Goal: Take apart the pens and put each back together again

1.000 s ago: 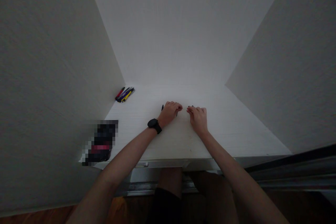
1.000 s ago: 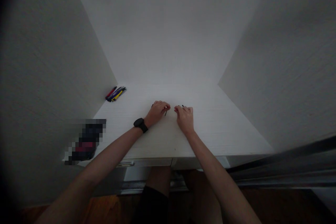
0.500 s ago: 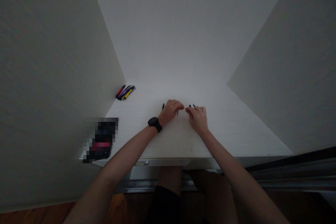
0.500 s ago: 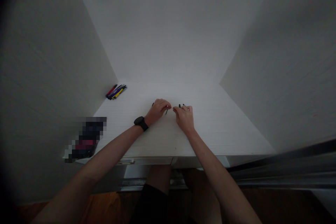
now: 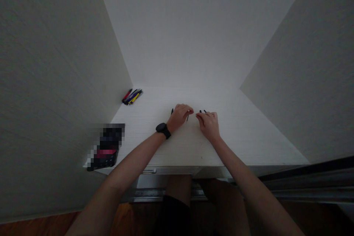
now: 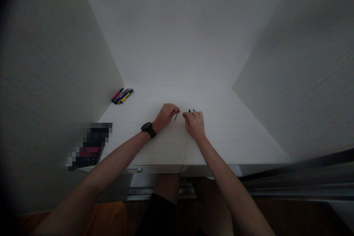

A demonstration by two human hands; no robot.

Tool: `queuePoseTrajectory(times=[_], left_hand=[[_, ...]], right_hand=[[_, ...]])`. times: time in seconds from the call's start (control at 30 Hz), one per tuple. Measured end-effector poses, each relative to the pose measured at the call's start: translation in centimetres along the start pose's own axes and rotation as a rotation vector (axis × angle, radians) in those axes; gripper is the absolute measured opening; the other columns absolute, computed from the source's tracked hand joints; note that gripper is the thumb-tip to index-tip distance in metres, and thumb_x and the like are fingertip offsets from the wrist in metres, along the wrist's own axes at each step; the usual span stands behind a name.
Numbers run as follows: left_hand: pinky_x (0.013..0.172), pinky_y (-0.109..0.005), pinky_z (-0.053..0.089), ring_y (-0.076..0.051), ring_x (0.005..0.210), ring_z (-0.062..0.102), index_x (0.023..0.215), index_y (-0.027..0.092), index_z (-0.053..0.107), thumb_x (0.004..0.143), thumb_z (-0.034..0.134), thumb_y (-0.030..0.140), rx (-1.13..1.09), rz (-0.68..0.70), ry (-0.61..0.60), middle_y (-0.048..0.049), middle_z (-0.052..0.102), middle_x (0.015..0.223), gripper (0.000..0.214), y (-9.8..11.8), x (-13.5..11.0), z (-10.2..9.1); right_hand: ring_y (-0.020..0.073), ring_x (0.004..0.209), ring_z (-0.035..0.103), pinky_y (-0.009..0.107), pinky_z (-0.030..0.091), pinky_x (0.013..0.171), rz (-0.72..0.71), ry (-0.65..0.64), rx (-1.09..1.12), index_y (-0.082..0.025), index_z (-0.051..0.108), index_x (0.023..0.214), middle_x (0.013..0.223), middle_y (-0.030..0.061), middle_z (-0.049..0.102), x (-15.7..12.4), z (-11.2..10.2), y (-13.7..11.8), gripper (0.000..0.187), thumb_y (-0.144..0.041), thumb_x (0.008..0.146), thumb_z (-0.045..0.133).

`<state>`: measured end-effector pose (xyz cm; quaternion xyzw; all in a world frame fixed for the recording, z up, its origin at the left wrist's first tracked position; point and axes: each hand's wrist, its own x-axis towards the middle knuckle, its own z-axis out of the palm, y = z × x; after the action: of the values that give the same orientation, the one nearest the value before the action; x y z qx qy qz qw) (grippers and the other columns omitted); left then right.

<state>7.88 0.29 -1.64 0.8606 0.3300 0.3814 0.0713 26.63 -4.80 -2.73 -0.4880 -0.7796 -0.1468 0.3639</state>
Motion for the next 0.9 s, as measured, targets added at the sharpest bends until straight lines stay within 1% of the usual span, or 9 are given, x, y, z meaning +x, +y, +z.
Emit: queuePoseTrajectory(times=[0.17, 0.3, 0.43, 0.53, 0.6, 0.73, 0.83, 0.9], left_hand=[[0.09, -0.035, 0.04, -0.017, 0.092, 0.059, 0.093, 0.021, 0.066, 0.101, 0.044, 0.03, 0.013, 0.008, -0.014, -0.0036, 0.07, 0.094, 0.024, 0.2, 0.0, -0.2], [0.09, -0.035, 0.041, -0.018, 0.093, 0.06, 0.091, 0.021, 0.066, 0.1, 0.049, 0.028, -0.042, 0.033, -0.021, -0.0039, 0.071, 0.095, 0.021, 0.3, 0.0, -0.2], [0.087, -0.033, 0.045, -0.017, 0.088, 0.062, 0.089, 0.02, 0.067, 0.096, 0.056, 0.027, -0.166, -0.068, 0.061, -0.0035, 0.072, 0.092, 0.015, 0.5, 0.1, 0.0], [0.076, -0.029, 0.049, -0.015, 0.079, 0.064, 0.086, 0.02, 0.067, 0.093, 0.06, 0.026, -0.326, -0.151, 0.113, -0.0022, 0.072, 0.085, 0.012, 0.7, 0.2, 0.1], [0.071, -0.027, 0.05, -0.014, 0.073, 0.064, 0.087, 0.019, 0.069, 0.092, 0.061, 0.025, -0.427, -0.185, 0.133, -0.0015, 0.072, 0.081, 0.011, 1.0, 0.2, 0.2], [0.071, -0.028, 0.052, -0.013, 0.072, 0.066, 0.098, 0.019, 0.071, 0.09, 0.065, 0.029, -0.524, -0.187, 0.16, -0.0026, 0.074, 0.085, 0.013, 1.9, 0.0, 0.7], [0.071, -0.028, 0.054, -0.014, 0.073, 0.067, 0.096, 0.019, 0.071, 0.088, 0.068, 0.033, -0.562, -0.194, 0.187, -0.0033, 0.074, 0.084, 0.016, 2.3, -0.1, 1.1], [0.071, -0.029, 0.055, -0.014, 0.073, 0.068, 0.093, 0.019, 0.071, 0.087, 0.069, 0.035, -0.583, -0.217, 0.205, -0.0036, 0.073, 0.083, 0.018, 2.3, -0.1, 1.2]], right_hand=[[0.0193, 0.075, 0.057, 0.036, 0.034, 0.082, 0.008, -0.031, 0.014, -0.017, 0.07, 0.098, 0.08, 0.0072, 0.07, 0.1, -0.1, -0.1, 0.024, -0.026, 0.1, 0.047], [0.0202, 0.078, 0.057, 0.036, 0.035, 0.082, 0.02, -0.062, 0.017, -0.017, 0.07, 0.099, 0.082, 0.008, 0.07, 0.1, -0.2, -0.2, 0.026, -0.027, 0.101, 0.046], [0.0204, 0.078, 0.056, 0.035, 0.036, 0.081, 0.029, -0.059, 0.04, -0.018, 0.068, 0.097, 0.081, 0.0073, 0.068, 0.0, -0.2, -0.3, 0.026, -0.029, 0.101, 0.045], [0.0203, 0.077, 0.055, 0.034, 0.037, 0.081, 0.007, -0.045, 0.042, -0.019, 0.066, 0.091, 0.078, 0.0064, 0.067, -0.2, -0.2, -0.4, 0.028, -0.031, 0.102, 0.044], [0.0203, 0.077, 0.054, 0.034, 0.038, 0.081, -0.012, -0.038, 0.029, -0.019, 0.066, 0.09, 0.075, 0.0061, 0.065, -0.3, -0.3, -0.5, 0.029, -0.032, 0.103, 0.044], [0.0206, 0.077, 0.054, 0.035, 0.039, 0.078, -0.028, -0.016, -0.007, -0.019, 0.068, 0.094, 0.074, 0.0058, 0.063, -0.5, -0.5, -0.5, 0.028, -0.032, 0.102, 0.044], [0.0208, 0.077, 0.054, 0.035, 0.038, 0.077, -0.052, -0.018, -0.021, -0.02, 0.067, 0.098, 0.075, 0.0061, 0.064, -0.5, -0.5, -0.5, 0.026, -0.03, 0.102, 0.043], [0.0211, 0.078, 0.055, 0.035, 0.038, 0.078, -0.071, -0.054, -0.015, -0.02, 0.066, 0.102, 0.078, 0.0066, 0.066, -0.3, -0.5, -0.5, 0.025, -0.029, 0.103, 0.043]])
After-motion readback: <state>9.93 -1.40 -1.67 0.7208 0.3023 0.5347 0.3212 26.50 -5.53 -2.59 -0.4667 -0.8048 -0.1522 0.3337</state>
